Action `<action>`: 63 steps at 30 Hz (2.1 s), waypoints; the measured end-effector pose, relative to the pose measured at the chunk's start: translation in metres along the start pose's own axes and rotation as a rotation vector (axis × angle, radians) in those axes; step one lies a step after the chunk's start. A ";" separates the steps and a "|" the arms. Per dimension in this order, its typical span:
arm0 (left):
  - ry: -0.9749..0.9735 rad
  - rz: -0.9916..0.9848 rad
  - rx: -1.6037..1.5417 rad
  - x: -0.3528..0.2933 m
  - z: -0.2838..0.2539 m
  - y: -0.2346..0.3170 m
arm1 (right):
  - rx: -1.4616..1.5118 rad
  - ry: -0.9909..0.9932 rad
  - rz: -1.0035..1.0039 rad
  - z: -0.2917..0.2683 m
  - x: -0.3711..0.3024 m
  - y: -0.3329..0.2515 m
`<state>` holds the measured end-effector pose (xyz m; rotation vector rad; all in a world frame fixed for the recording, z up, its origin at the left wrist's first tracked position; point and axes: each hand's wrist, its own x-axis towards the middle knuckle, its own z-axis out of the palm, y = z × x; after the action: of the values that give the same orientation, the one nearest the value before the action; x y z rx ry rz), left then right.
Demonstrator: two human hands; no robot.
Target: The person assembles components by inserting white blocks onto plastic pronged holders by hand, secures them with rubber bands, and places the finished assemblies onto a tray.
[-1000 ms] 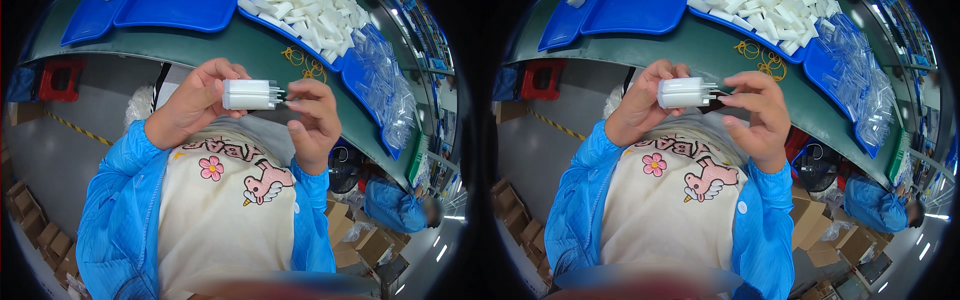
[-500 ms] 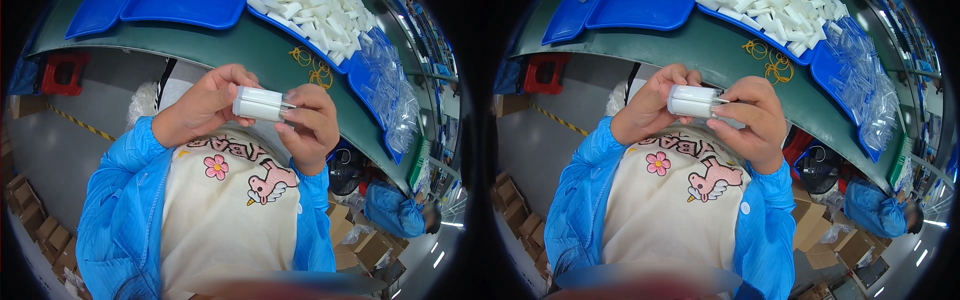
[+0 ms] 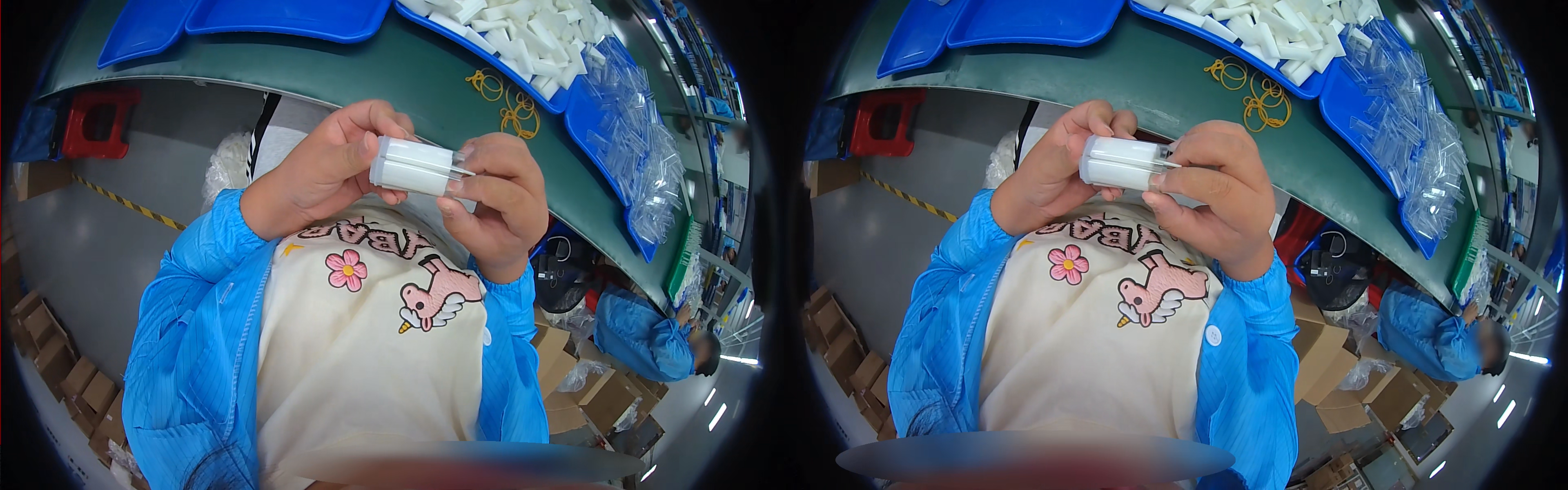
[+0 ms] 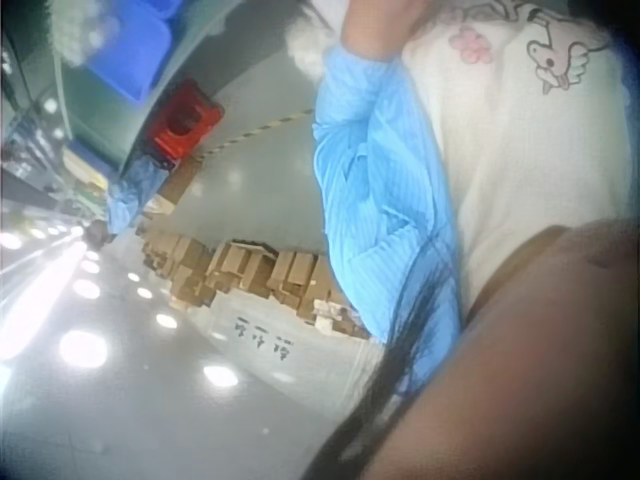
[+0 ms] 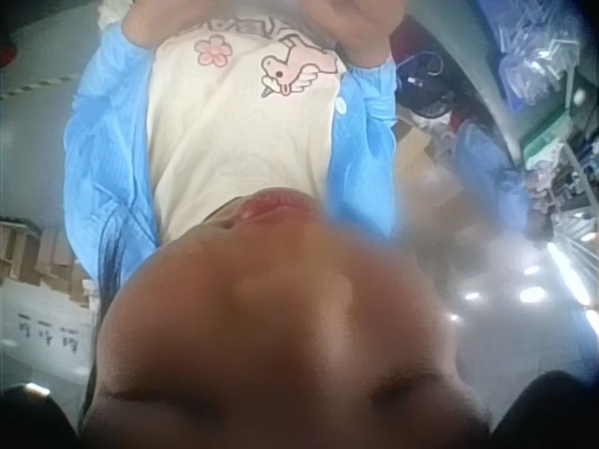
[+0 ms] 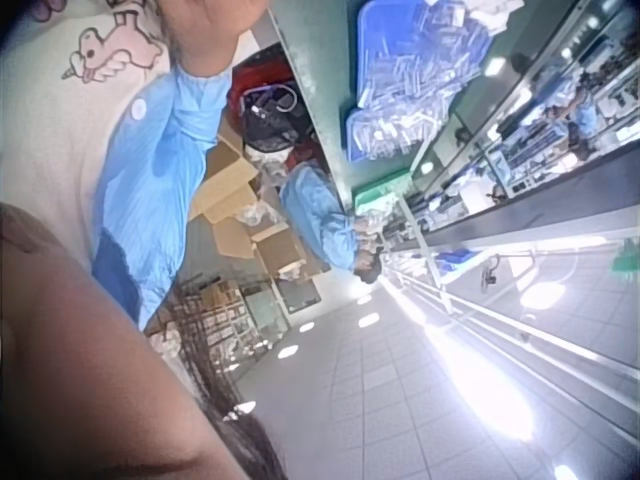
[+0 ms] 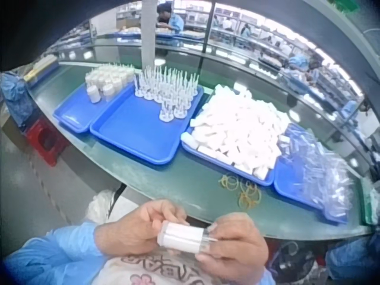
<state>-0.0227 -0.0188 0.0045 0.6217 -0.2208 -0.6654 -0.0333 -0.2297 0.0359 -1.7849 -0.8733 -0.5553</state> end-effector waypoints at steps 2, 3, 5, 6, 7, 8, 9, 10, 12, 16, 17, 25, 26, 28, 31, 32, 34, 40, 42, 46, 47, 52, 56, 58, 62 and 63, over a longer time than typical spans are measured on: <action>-0.027 0.008 -0.020 -0.001 -0.005 -0.001 | -0.006 -0.005 -0.004 -0.001 0.000 0.001; -0.053 0.014 -0.040 -0.002 -0.007 -0.002 | -0.012 -0.008 -0.007 -0.001 0.000 0.001; -0.027 0.005 -0.028 -0.002 -0.003 -0.002 | 0.000 -0.009 -0.001 0.000 -0.002 0.001; -0.001 -0.004 -0.013 -0.002 -0.002 -0.002 | 0.014 -0.010 0.004 0.000 -0.003 0.001; 0.000 -0.003 -0.013 -0.001 -0.002 -0.002 | 0.015 -0.010 0.004 0.000 -0.003 0.002; 0.009 -0.004 -0.017 -0.001 -0.001 -0.003 | 0.013 -0.011 0.000 0.000 -0.003 0.003; 0.017 -0.006 -0.022 -0.001 -0.001 -0.003 | 0.011 -0.011 -0.004 0.000 -0.003 0.004; 0.017 -0.005 -0.022 -0.001 -0.001 -0.003 | 0.011 -0.012 -0.004 0.000 -0.003 0.003; -0.005 -0.016 -0.018 0.001 -0.002 -0.004 | -0.007 -0.018 -0.005 -0.003 -0.002 0.002; 0.013 -0.004 -0.004 -0.001 -0.001 0.000 | 0.010 -0.024 0.016 -0.003 -0.004 0.003; -0.028 0.034 -0.041 -0.001 -0.006 -0.001 | 0.140 0.078 0.102 -0.001 -0.007 0.003; 0.079 0.137 -0.074 -0.008 -0.021 0.006 | -0.654 0.393 0.377 -0.120 -0.006 0.042; 0.131 0.132 -0.047 -0.008 -0.022 0.007 | -0.828 0.198 0.378 -0.145 -0.007 0.047; 0.134 0.124 -0.036 -0.005 -0.019 0.010 | -0.997 0.002 0.379 -0.172 -0.005 0.056; 0.134 0.090 0.007 -0.003 -0.005 0.016 | -0.955 -0.346 0.334 -0.190 0.008 0.070; 0.123 0.061 0.011 -0.004 -0.006 0.014 | -0.918 -0.407 0.311 -0.195 0.010 0.077; 0.131 0.045 0.019 -0.007 -0.009 0.012 | -0.861 -0.473 0.274 -0.194 0.016 0.084; 0.111 0.096 0.083 -0.002 0.000 0.011 | -1.026 -0.528 0.385 -0.181 0.021 0.087; 0.110 0.104 0.118 0.000 0.003 0.012 | -0.948 -0.204 0.432 -0.173 0.027 0.076; 0.119 0.148 0.289 -0.001 0.008 0.014 | -0.028 0.442 0.496 -0.117 0.022 0.049; 0.126 0.163 0.351 -0.002 0.007 0.015 | 0.160 0.491 0.521 -0.103 0.015 0.051; 0.101 0.192 0.386 0.002 0.001 0.015 | 0.642 0.511 0.626 -0.031 -0.014 0.022; 0.076 0.227 0.395 0.001 -0.002 0.013 | 0.661 0.469 0.606 -0.020 -0.017 0.014; 0.079 0.218 0.387 0.003 -0.002 0.012 | 0.633 0.460 0.582 -0.018 -0.016 0.013; 0.072 0.209 0.363 0.007 -0.002 0.011 | 0.555 0.479 0.515 -0.017 -0.017 0.014; 0.075 0.212 0.363 0.007 -0.002 0.012 | 0.558 0.475 0.515 -0.017 -0.017 0.014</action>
<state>-0.0107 -0.0149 0.0099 0.9548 -0.3361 -0.3977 -0.0327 -0.2532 0.0217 -1.2172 -0.1863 -0.3273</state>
